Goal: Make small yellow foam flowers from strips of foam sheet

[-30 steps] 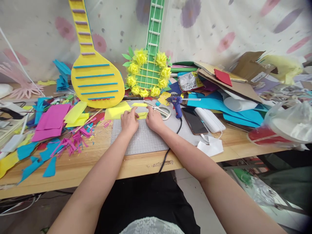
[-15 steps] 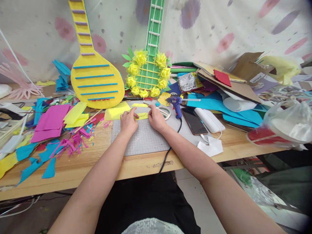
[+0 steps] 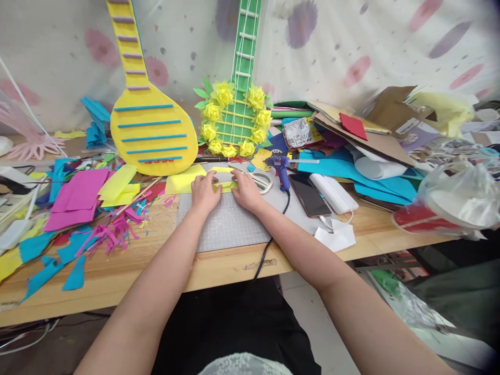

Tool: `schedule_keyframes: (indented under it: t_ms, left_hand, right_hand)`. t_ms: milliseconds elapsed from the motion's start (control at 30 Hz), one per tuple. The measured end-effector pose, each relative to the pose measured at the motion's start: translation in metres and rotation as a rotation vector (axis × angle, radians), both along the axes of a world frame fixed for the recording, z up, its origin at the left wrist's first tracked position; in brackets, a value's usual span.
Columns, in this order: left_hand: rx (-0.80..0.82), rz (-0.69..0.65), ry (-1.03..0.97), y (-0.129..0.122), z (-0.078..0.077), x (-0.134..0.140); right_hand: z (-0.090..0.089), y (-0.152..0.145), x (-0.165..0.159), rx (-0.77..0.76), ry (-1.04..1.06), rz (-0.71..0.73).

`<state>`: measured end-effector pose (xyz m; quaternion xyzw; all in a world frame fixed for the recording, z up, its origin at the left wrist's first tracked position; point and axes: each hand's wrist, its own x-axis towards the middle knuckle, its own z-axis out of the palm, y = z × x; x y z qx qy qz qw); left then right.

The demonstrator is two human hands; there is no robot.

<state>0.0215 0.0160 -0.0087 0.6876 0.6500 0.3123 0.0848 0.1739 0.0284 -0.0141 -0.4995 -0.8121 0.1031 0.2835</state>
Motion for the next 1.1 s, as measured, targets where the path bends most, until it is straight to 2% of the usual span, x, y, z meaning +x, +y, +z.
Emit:
schedule_keyframes:
  t_ms: [333,567,800,1100]
  left_hand:
    - [-0.004,-0.084,-0.018,-0.002,0.000,-0.001]
    - [0.014,-0.108,-0.031,-0.003,-0.001,-0.002]
    - [0.023,-0.158,-0.014,-0.008,0.001,-0.002]
    - [0.021,-0.226,0.038,-0.015,0.004,-0.004]
  right_hand:
    - [-0.001,0.002,0.000,0.009,0.029,0.029]
    - [-0.004,0.003,0.001,0.050,0.076,0.116]
    - [-0.003,0.003,0.000,0.027,0.063,0.092]
    - [0.001,-0.001,0.005,0.033,0.026,0.128]
